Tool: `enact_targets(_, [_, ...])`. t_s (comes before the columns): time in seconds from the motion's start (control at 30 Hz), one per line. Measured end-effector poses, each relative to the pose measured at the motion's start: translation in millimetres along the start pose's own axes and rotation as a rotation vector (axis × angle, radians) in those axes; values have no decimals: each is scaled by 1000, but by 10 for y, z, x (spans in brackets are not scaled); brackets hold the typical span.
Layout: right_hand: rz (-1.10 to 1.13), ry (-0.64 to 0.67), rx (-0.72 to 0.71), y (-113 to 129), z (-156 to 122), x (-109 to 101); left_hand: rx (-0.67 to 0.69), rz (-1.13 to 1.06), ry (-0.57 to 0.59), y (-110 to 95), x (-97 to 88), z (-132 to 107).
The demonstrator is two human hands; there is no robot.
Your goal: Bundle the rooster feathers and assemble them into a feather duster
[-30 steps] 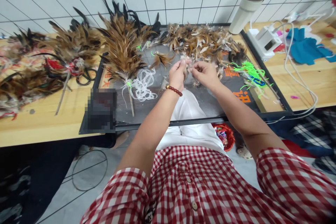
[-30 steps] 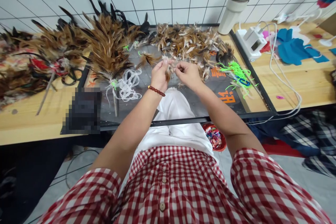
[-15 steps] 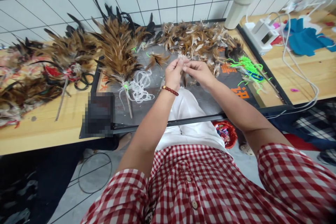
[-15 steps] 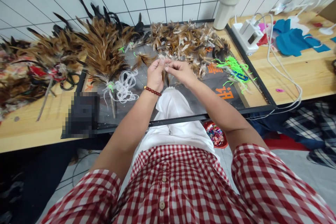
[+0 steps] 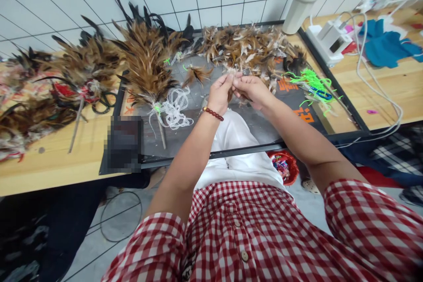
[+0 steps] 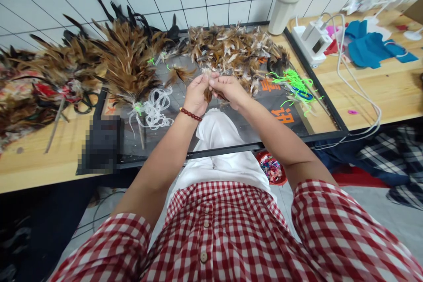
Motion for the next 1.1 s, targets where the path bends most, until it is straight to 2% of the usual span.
enact_targets(0.07, [-18,29,51,-21,21,-48,19,-23,-6,-69,-2,-14])
enact_targets(0.13, [-98,-21,13,9,75,-233,69,-73,-43,-190,-54,-4])
enact_targets(0.27, [-403,-347,-244,141,171,-855,127,-150,-178,-389,-267,81])
enact_targets(0.33, [-618,-432,-342,156,178,-1006,120,-146,-255,-414,-363,122])
enact_targets(0.4, [-809,-403,-391,118,193,-967,109,-129,-297,-404,-399,136])
enact_targets(0.5, [-1010,-307,-424,47,221,-715,95,-105,-296,-358,-355,111])
enact_targets(0.63, [-1175,-314,-349,-14,313,-498,75,-82,-255,-283,-274,73])
enact_targets(0.73, [-1204,-289,-305,-18,364,-463,69,-57,-248,-231,-273,90])
enact_targets(0.9, [-1174,-173,-505,188,211,-311,102,70,-210,-155,-256,141])
enact_targets(1.1, [-1204,-260,-565,343,13,-183,67,181,-86,2,-159,129])
Point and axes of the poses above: each hand's wrist, its own z-axis towards the middle knuckle, its own x-axis out of the palm, y = z × x, the point moved 8 cm from there along z, towards the middle knuckle, and after that the axes turned 5 degrees about -y, right-handed, at the moved point
